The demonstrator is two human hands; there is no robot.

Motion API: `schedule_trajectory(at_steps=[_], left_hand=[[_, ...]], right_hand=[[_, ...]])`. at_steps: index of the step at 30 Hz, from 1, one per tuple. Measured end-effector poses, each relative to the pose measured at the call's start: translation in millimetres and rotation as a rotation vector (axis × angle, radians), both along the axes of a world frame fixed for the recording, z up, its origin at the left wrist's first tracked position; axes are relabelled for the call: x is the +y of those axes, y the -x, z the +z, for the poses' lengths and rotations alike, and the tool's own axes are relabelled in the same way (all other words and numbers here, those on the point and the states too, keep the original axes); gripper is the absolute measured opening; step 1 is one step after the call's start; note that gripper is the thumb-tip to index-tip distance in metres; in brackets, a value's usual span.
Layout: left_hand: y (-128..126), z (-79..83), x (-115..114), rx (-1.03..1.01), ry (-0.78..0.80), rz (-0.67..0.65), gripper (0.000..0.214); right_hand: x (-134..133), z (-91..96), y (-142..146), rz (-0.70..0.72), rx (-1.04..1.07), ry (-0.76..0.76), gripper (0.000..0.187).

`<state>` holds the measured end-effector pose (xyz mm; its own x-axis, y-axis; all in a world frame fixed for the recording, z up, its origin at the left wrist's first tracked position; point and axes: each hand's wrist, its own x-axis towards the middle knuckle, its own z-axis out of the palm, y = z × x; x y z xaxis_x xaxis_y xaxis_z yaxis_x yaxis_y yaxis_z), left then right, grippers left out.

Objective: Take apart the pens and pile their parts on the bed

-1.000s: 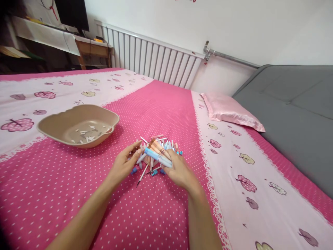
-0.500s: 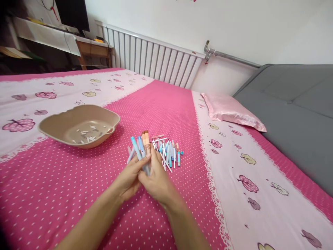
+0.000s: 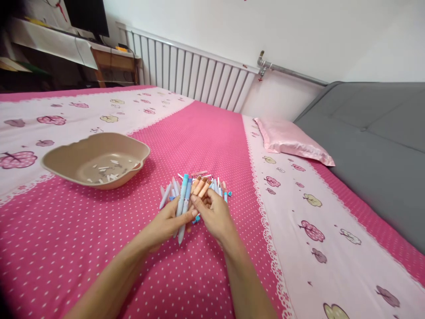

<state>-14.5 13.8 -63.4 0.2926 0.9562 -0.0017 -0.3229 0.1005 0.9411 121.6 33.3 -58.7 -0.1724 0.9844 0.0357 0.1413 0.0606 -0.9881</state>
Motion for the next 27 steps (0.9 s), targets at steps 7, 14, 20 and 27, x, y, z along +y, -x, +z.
schedule_trajectory(at_steps=[7,14,20,27], left_hand=[[6,5.4,3,-0.086,0.3,0.086,0.012],[19,4.4,12,-0.26,0.37,0.186,0.009],[7,6.5,9,-0.577,0.191,0.292,0.03],[9,11.3,9,-0.582,0.162,0.49,0.037]], right_hand=[[0,10.5,-7,-0.061,0.249,0.132,0.024],[6,18.9,-25,-0.313,0.516,0.112,0.022],[4,14.1,1,-0.212,0.812,0.376,0.016],[-10,3.7,38,-0.171,1.008,0.642,0.009]])
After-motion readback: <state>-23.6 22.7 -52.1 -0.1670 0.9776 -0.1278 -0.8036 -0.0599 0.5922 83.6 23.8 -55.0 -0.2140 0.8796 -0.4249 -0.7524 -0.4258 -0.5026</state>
